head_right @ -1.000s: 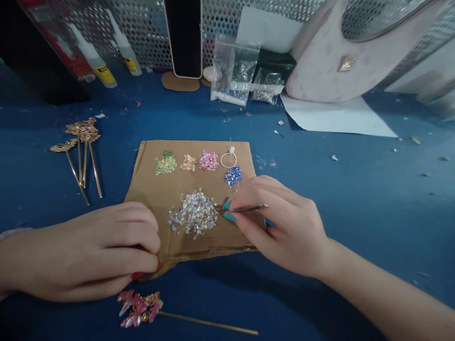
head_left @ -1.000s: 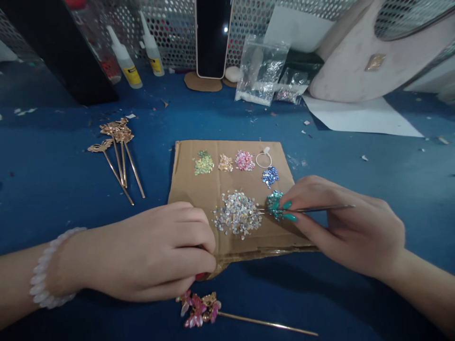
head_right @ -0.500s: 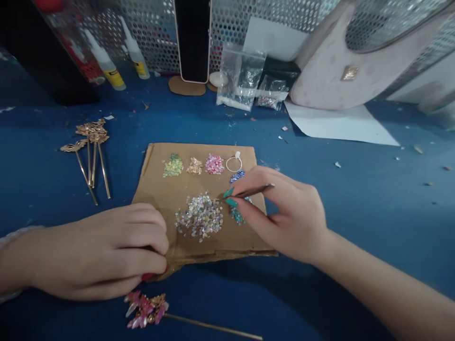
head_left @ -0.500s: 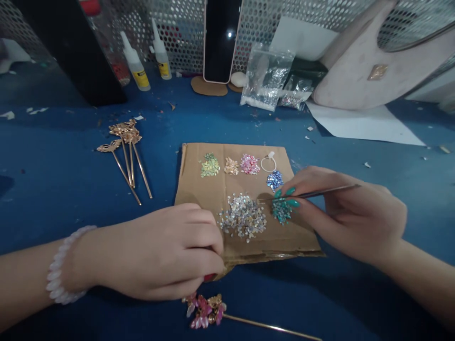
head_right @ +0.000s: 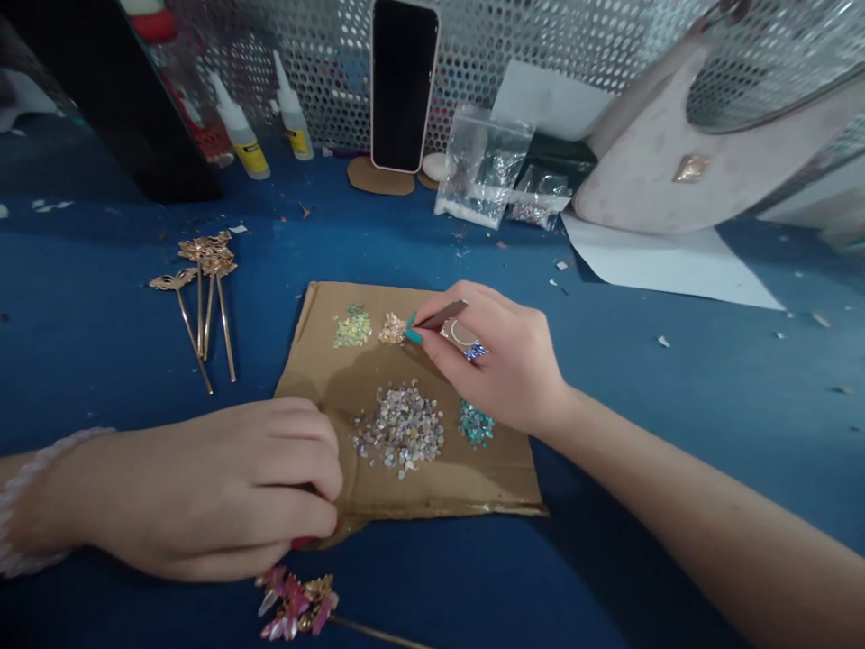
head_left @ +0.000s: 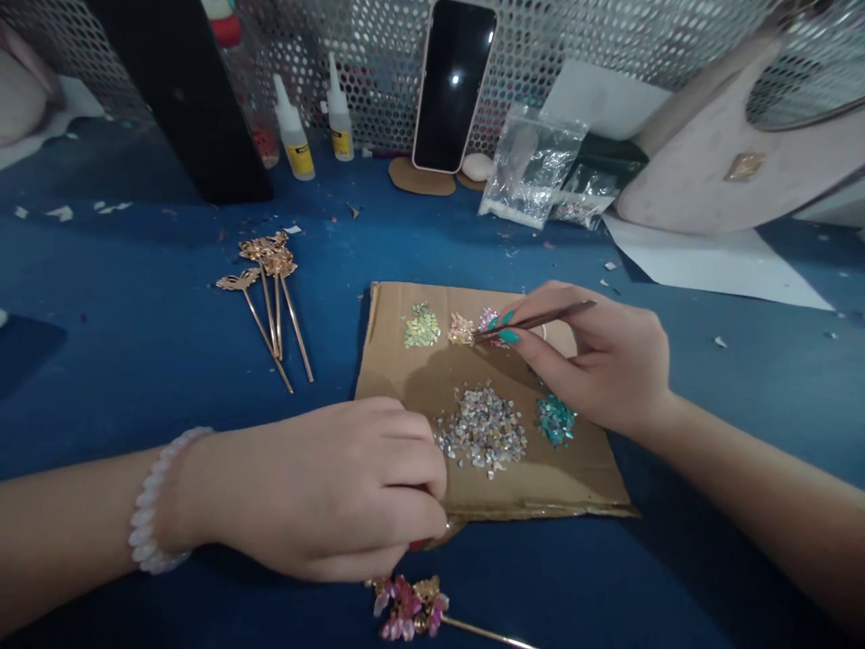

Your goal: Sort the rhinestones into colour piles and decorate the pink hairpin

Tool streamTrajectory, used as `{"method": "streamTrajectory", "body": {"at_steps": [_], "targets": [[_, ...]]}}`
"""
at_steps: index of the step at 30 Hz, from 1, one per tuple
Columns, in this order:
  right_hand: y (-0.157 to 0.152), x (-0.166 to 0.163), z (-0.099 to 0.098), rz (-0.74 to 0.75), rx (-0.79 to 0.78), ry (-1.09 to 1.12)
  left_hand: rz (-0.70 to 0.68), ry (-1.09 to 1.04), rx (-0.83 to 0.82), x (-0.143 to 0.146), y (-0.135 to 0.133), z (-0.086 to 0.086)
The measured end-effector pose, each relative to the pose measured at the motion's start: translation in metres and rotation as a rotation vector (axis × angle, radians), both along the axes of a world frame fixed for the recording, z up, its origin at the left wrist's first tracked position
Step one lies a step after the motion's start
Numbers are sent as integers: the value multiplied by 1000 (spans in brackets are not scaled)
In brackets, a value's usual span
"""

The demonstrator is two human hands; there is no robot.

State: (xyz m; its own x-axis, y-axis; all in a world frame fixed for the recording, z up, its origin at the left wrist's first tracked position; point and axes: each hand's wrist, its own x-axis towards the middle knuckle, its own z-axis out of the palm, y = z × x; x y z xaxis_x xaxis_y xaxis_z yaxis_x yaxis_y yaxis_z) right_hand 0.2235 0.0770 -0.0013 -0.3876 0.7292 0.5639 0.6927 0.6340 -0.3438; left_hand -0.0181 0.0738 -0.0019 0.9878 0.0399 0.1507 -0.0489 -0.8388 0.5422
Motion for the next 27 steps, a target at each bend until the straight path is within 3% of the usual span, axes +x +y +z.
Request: {"method": "streamTrajectory", "body": {"at_steps": [10,23,27], "targets": [[-30,26,-2,115,-200,194,0,-3,-4,0,-2,2],[-39,18,13,341,-261,84,5,-14,-12,-2,-3,3],[-42,13,12,350,-264,84,1,-22,-15,-2,-2,2]]}}
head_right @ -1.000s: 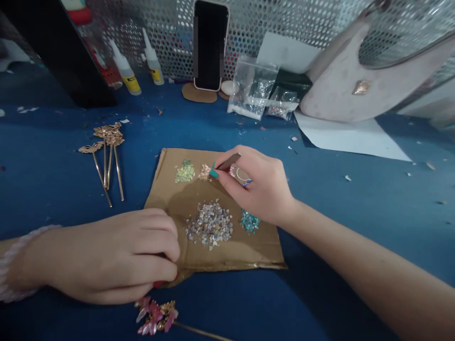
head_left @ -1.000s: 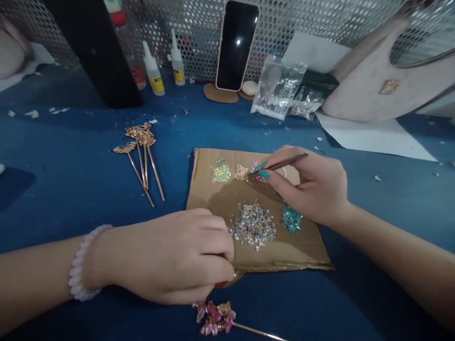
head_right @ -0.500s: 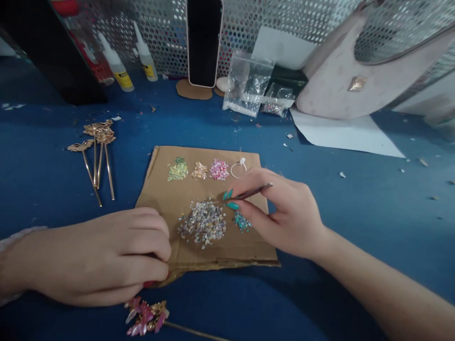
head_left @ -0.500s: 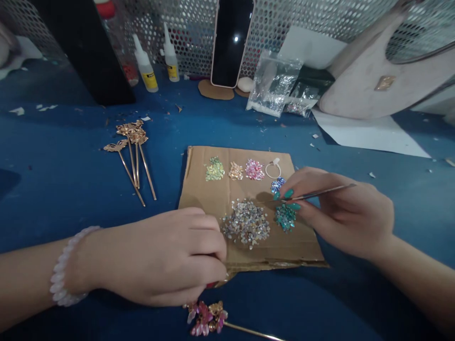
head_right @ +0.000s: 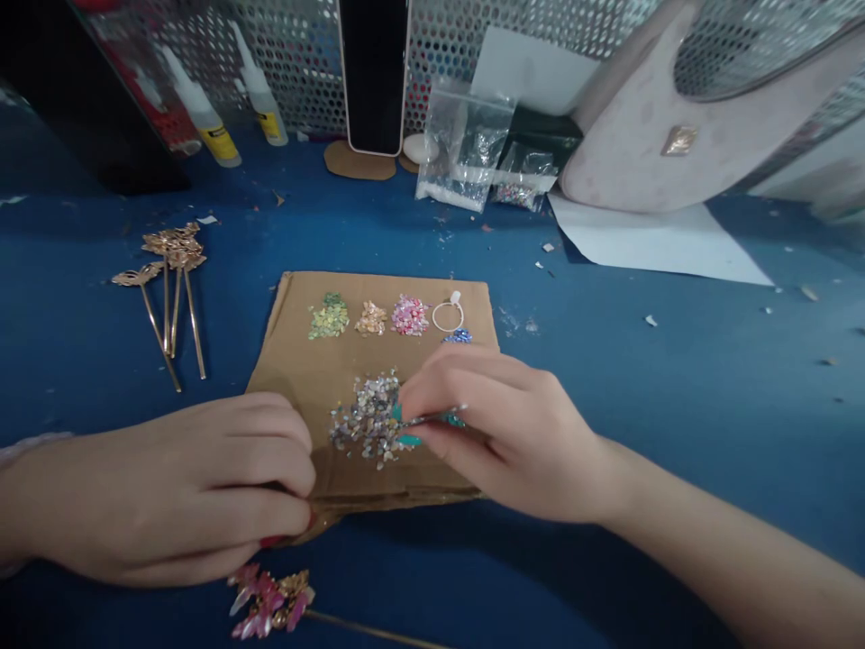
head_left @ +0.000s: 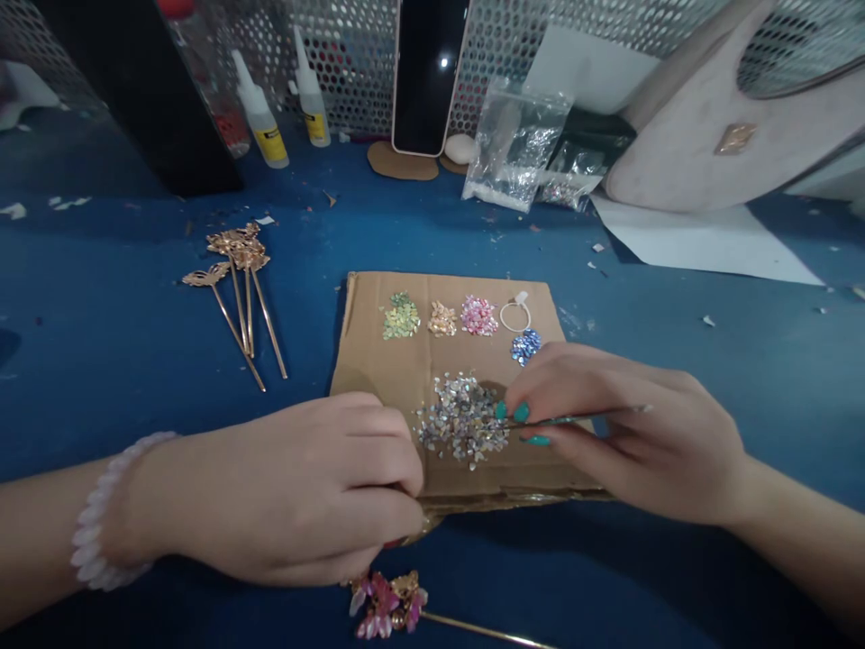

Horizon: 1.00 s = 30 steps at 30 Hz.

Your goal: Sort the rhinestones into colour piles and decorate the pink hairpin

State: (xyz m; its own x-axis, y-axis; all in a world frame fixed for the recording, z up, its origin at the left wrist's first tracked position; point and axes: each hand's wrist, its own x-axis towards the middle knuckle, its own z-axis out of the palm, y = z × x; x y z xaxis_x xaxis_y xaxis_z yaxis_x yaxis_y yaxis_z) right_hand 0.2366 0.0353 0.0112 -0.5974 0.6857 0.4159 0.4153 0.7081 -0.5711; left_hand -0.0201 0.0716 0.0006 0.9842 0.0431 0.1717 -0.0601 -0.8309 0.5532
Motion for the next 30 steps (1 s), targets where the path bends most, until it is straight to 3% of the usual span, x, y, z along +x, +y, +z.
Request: {"method": "streamTrajectory", "body": {"at_steps": [30], "targets": [[0,-10,-5,-6,49,-40,0,3,10,0,0,-1]]}}
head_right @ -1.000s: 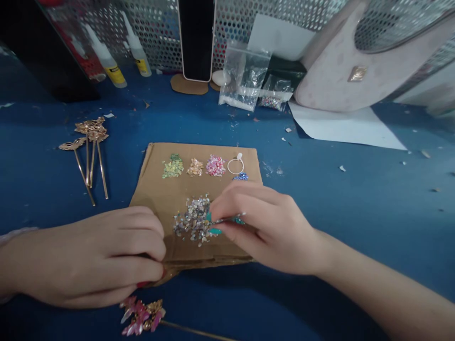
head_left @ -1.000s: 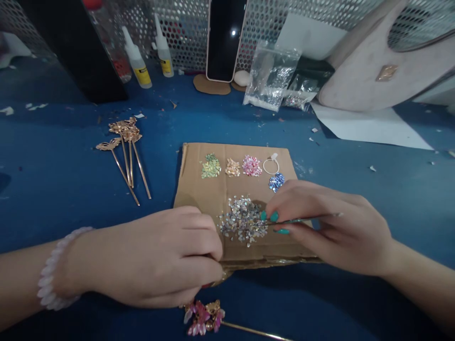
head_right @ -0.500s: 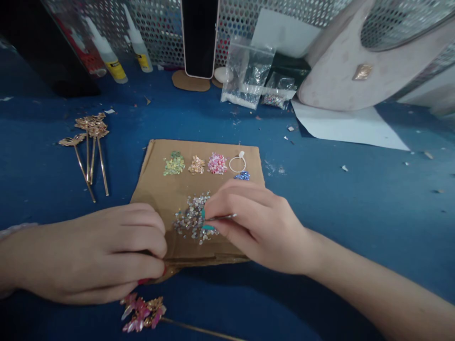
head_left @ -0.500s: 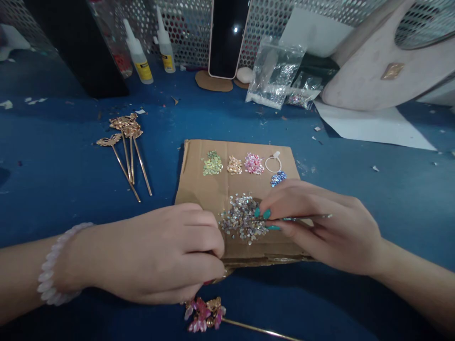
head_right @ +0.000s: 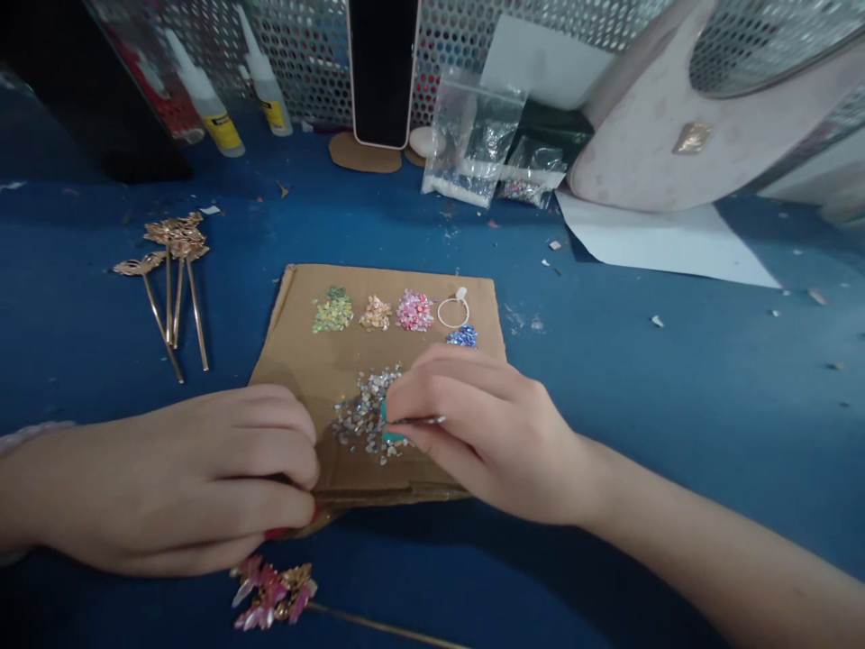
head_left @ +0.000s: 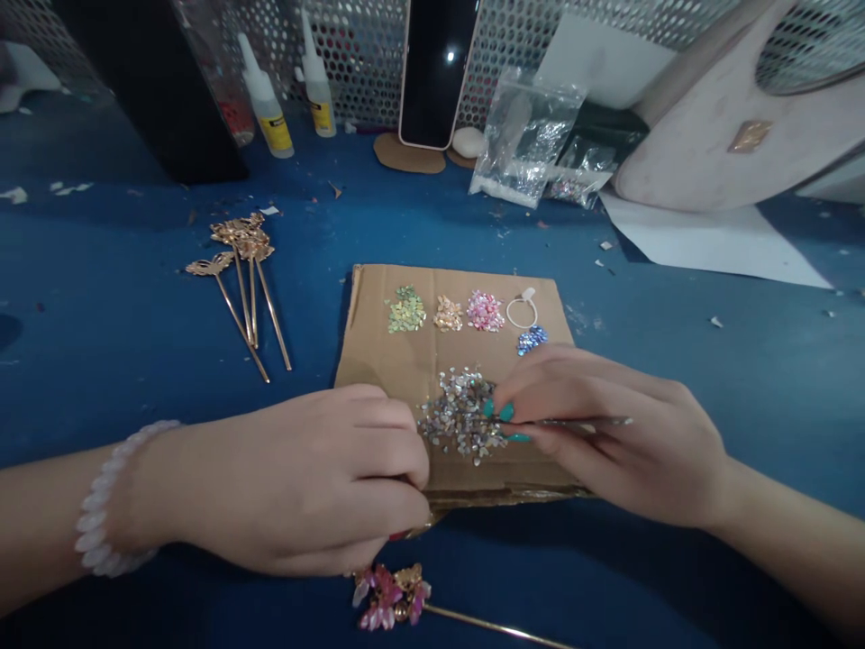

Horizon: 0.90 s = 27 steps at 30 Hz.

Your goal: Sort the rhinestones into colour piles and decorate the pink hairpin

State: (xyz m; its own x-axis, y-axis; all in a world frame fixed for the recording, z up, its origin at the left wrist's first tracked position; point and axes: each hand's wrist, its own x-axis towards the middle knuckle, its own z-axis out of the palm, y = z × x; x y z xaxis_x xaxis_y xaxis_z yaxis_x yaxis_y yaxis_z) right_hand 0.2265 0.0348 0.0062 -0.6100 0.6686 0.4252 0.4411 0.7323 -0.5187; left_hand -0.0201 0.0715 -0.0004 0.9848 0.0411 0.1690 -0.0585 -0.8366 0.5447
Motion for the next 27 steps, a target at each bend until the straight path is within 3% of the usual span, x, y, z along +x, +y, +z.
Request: {"method": "streamTrajectory", "body": {"at_steps": [7,16,22,27], "targets": [[3,3,4,-42,0,22,4,1,16,1,1,0],[41,4,-6,-299,126,-42,4,13,34,3,0,0],[43,11,-8,-326,105,-8,5,3,39,4,1,0],[24,25,-6,-210,3,33,4,14,21,4,1,1]]}}
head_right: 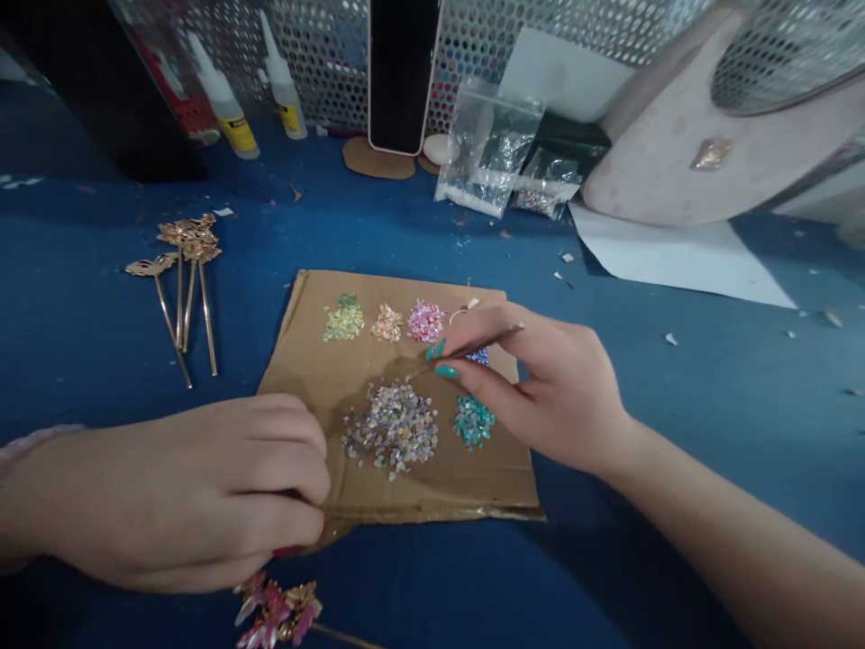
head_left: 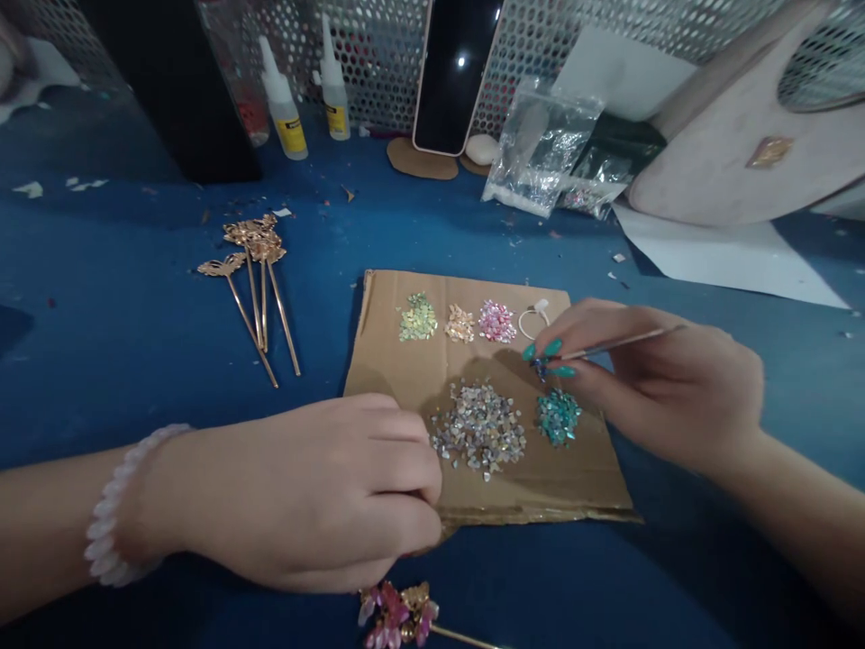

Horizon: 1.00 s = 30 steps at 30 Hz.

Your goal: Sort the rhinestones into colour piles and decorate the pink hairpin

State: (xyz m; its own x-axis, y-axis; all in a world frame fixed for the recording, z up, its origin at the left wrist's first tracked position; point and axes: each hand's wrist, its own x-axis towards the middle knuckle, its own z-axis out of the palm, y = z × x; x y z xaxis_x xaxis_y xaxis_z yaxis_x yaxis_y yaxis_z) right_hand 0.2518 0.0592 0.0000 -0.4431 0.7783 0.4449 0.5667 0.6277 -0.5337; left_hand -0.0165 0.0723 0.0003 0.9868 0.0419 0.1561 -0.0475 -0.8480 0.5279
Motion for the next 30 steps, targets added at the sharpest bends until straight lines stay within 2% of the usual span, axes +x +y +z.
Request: {"method": "streamTrajectory", "body": {"at_steps": [5,9,23,30], "targets": [[-15,-2,10,183,-52,-27,16,-21,-12,-1,0,1],[-17,-8,13,255,-70,-18,15,-29,-8,-1,0,1],[-17,-10,12,278,-49,-21,9,-32,-10,-1,-1,0],[-18,-11,14,244,-25,-39,20,-33,-2,0,0,1]]}}
